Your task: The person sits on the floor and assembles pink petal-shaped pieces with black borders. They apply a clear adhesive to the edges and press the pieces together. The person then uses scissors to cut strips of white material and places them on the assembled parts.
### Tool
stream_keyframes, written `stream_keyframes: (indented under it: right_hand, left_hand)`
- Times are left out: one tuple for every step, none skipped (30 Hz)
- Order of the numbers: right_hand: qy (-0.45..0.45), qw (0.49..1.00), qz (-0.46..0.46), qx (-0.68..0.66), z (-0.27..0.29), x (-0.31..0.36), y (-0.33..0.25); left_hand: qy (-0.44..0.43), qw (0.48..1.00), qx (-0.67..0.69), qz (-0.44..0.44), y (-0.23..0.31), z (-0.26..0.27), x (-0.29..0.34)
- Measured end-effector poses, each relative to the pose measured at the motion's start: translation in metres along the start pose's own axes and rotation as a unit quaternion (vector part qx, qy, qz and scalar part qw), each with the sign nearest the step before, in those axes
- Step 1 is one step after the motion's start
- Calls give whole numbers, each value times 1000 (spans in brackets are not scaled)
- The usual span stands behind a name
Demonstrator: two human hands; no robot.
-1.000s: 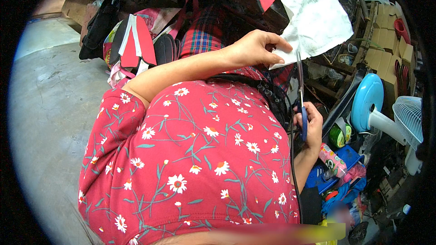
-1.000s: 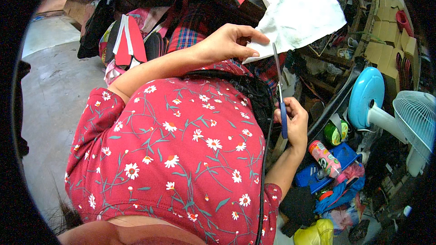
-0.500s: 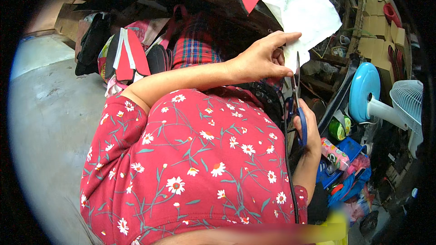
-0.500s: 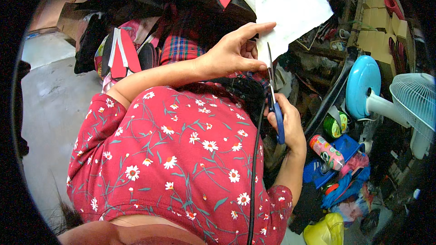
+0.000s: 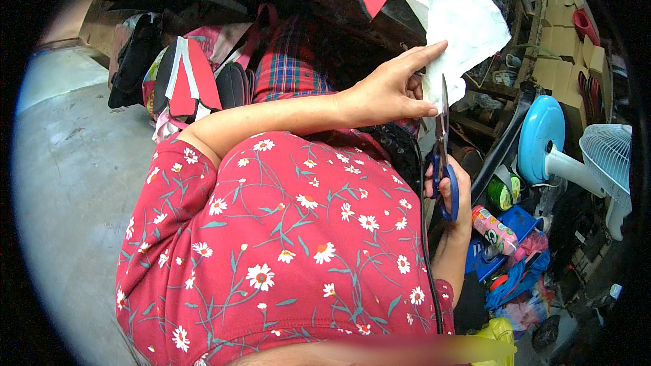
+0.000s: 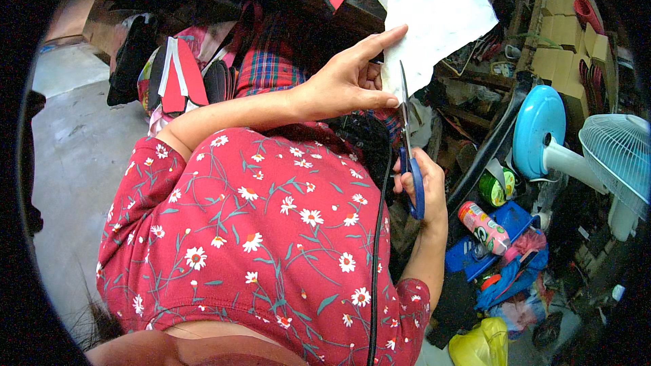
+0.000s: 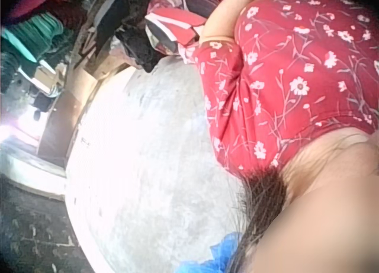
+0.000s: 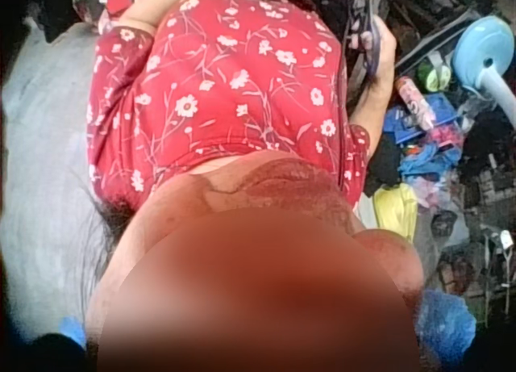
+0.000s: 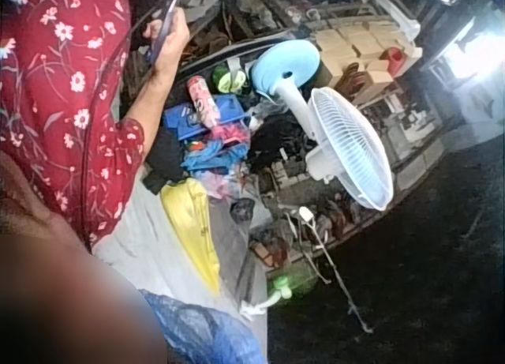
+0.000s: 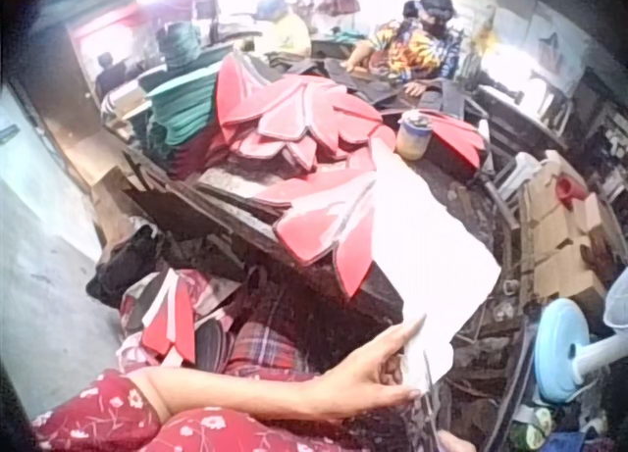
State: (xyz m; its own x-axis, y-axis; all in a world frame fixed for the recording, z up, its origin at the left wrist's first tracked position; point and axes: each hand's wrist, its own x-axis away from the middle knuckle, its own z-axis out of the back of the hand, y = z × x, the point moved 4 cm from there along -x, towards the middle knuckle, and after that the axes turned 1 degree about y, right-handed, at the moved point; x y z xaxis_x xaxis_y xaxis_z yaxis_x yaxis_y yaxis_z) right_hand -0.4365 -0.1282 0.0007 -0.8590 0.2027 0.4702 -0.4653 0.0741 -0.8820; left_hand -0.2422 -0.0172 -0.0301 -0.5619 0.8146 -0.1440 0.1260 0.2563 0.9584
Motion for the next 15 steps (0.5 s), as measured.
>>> stream_keyframes:
  right_hand:
    - [4,1000,-3,-12,0,1,2]
    - [9,1000,-6,-24,1,3,3]
    - [7,999,-9,-31,2,4,5]
    - [5,999,-12,-37,2,6,6]
    - [4,999,-14,-48,2,7,7]
    - [4,999,-16,-43,2,8,8]
    - [5,999,-17,-43,2,9,8]
    - [7,999,-18,-42,2,10,8]
    - [11,999,-19,-22,2,10,8]
    - [15,1000,-22,-3,2,11,7]
    - [21,1000,-15,13,2,11,6]
    - [21,1000,-10,18,1,10,4]
    - [21,1000,5,20,1,10,2]
    - [23,999,14,28,0,10,0]
    - [14,999,16,28,0,10,-1]
  left_hand:
    - [-4,1000,8,7,0,0,0]
    - [-8,1000,17,14,-1,0,0]
    - [-8,1000,13,11,-1,0,1]
    - [-9,1000,9,7,-1,-1,1]
    - [-9,1000,5,7,-1,-1,2]
    - [-9,1000,20,13,-2,-2,2]
    - [-9,999,35,22,-3,-2,3]
    - [-9,999,46,26,-4,-3,3]
    - [-10,997,67,26,-5,-3,3]
    - [-12,996,84,21,-5,-3,2]
    - [-14,994,103,24,-6,-2,2]
    - [-10,996,84,18,-6,-1,1]
    - [-7,998,67,20,-6,0,1]
    - [0,999,43,31,-7,2,1]
    - [9,999,40,21,-6,3,1]
